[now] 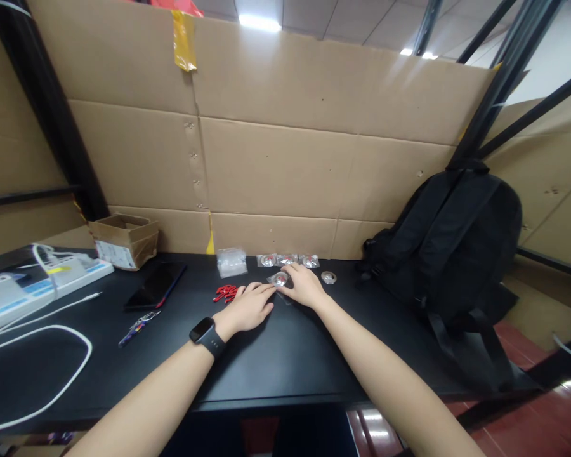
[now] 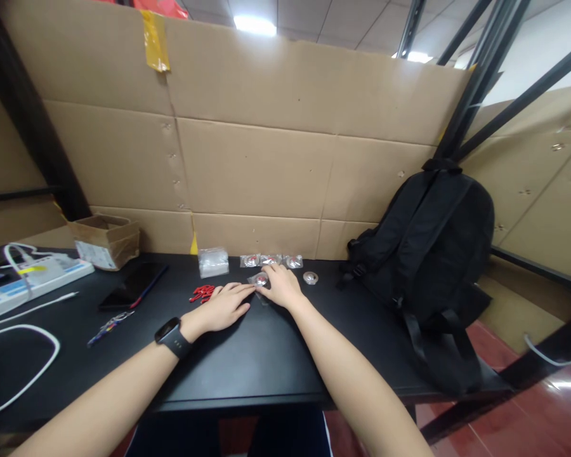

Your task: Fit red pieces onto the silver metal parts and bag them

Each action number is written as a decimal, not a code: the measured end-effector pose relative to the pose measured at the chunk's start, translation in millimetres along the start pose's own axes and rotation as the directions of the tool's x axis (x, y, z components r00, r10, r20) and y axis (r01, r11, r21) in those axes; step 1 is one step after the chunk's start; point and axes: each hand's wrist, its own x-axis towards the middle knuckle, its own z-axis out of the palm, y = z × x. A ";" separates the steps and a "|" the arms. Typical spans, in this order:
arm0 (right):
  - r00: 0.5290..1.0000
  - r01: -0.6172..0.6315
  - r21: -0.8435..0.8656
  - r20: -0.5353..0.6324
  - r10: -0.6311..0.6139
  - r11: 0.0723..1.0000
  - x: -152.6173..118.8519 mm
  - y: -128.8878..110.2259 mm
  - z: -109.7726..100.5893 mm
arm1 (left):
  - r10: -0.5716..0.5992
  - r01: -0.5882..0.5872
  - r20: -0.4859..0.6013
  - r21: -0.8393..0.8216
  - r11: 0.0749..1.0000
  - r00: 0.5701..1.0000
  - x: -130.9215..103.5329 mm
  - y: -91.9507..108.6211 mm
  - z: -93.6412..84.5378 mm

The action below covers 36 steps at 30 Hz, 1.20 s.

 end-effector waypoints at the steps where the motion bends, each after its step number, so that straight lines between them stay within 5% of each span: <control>1: 1.000 0.006 -0.014 0.007 -0.006 1.000 1.9 -0.4 0.3 | 0.001 -0.001 0.002 0.001 1.000 1.000 -0.4 -0.6 -0.5; 9: 0.998 -0.005 -0.025 0.055 0.006 1.000 13.2 2.3 4.5 | 0.048 -0.045 -0.050 0.062 0.997 0.998 -2.4 3.4 -6.2; 21: 0.974 -0.228 0.096 0.009 0.228 0.969 12.0 13.0 11.3 | 0.050 -0.042 -0.090 0.092 0.995 0.995 -0.2 10.8 -6.7; 26: 0.987 -0.102 0.383 0.152 0.046 0.918 2.0 38.9 -10.8 | -0.008 0.015 -0.092 0.077 0.997 0.996 2.4 11.5 -3.4; 30: 0.972 -0.145 0.529 0.232 0.022 0.836 -12.6 49.2 -28.2 | -0.031 0.045 -0.154 0.091 0.995 0.988 4.8 10.9 -7.3; 36: 0.996 0.079 0.350 0.021 -0.092 0.933 -14.9 30.2 -14.0 | -0.008 0.022 -0.184 0.078 0.997 0.983 3.6 12.0 -14.0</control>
